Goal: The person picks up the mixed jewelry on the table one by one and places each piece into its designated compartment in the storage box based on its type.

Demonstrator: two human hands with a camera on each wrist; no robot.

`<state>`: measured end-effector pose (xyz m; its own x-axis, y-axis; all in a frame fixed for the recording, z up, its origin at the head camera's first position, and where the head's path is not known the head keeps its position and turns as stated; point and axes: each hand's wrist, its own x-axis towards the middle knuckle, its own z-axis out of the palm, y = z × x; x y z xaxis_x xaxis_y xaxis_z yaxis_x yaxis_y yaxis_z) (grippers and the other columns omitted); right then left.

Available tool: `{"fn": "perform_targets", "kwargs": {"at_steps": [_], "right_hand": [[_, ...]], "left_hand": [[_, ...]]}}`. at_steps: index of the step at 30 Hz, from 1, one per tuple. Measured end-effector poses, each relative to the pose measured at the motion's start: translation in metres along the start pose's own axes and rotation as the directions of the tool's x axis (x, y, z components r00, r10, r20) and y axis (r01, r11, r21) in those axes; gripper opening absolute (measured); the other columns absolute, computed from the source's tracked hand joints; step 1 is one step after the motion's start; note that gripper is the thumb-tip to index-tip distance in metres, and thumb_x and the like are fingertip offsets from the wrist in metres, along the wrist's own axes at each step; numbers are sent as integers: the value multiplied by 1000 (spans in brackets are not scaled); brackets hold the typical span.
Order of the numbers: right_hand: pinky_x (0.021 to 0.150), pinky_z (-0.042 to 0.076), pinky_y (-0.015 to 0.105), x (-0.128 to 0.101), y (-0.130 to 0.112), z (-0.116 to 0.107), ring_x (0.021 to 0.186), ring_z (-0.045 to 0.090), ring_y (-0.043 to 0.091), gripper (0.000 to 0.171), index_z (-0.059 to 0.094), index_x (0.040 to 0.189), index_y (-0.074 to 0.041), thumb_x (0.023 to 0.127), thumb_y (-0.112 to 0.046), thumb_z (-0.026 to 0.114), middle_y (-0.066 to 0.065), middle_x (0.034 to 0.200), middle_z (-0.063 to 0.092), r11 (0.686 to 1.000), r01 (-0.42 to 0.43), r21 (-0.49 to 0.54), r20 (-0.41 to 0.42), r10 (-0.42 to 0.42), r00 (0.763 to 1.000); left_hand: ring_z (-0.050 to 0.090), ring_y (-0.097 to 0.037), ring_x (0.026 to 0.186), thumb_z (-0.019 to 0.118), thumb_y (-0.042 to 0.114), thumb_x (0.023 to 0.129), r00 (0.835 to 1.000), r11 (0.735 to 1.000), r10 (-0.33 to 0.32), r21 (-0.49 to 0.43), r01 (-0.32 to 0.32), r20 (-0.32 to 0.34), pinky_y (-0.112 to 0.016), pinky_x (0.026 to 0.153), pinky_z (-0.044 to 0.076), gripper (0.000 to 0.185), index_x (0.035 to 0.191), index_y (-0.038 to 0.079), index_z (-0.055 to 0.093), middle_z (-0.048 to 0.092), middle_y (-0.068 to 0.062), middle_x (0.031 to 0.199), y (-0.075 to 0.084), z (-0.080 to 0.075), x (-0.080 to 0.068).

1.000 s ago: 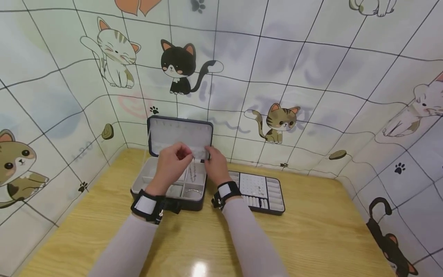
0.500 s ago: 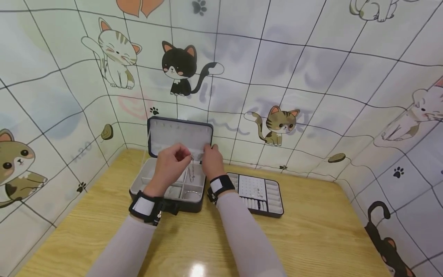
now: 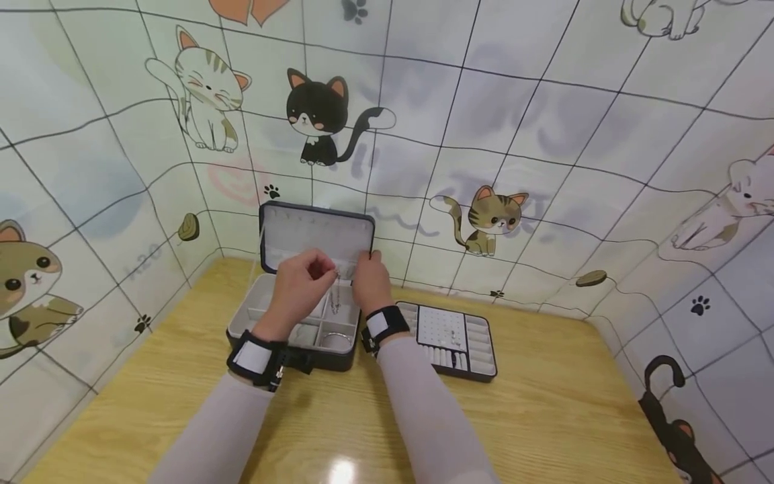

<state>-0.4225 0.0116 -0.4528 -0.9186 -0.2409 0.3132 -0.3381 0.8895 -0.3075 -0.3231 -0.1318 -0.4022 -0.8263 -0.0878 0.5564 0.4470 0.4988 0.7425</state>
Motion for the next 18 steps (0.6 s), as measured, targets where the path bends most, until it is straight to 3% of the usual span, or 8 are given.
{"fn": "perform_targets", "kwargs": {"at_steps": [5, 13, 18], "right_hand": [[78, 63, 45, -1, 2, 2, 94, 70, 37, 27, 55, 132, 4, 111, -9, 44, 24, 121, 56, 1000, 6, 20, -31, -6, 1000], [70, 59, 43, -6, 20, 10, 83, 70, 33, 33, 59, 138, -15, 107, -6, 55, 17, 113, 65, 995, 72, 68, -155, -61, 986], [67, 60, 44, -10, 21, 12, 78, 68, 33, 28, 64, 129, -11, 103, -2, 60, 17, 108, 66, 993, 100, 64, -213, -84, 973]], "left_hand": [[60, -18, 73, 70, 11, 93, 1000, 1000, -2, 11, 2, -11, -30, 67, 48, 5, 89, 13, 71, 70, -4, 80, -1, 3, 2], [62, -18, 71, 71, 10, 92, 1000, 999, 15, 47, -14, -19, -31, 68, 49, 5, 88, 13, 70, 71, -4, 79, 1, 3, 2], [61, -16, 71, 70, 8, 92, 999, 998, 45, 49, -45, -6, -30, 66, 50, 5, 89, 12, 70, 70, -3, 79, 4, 6, -2]]}}
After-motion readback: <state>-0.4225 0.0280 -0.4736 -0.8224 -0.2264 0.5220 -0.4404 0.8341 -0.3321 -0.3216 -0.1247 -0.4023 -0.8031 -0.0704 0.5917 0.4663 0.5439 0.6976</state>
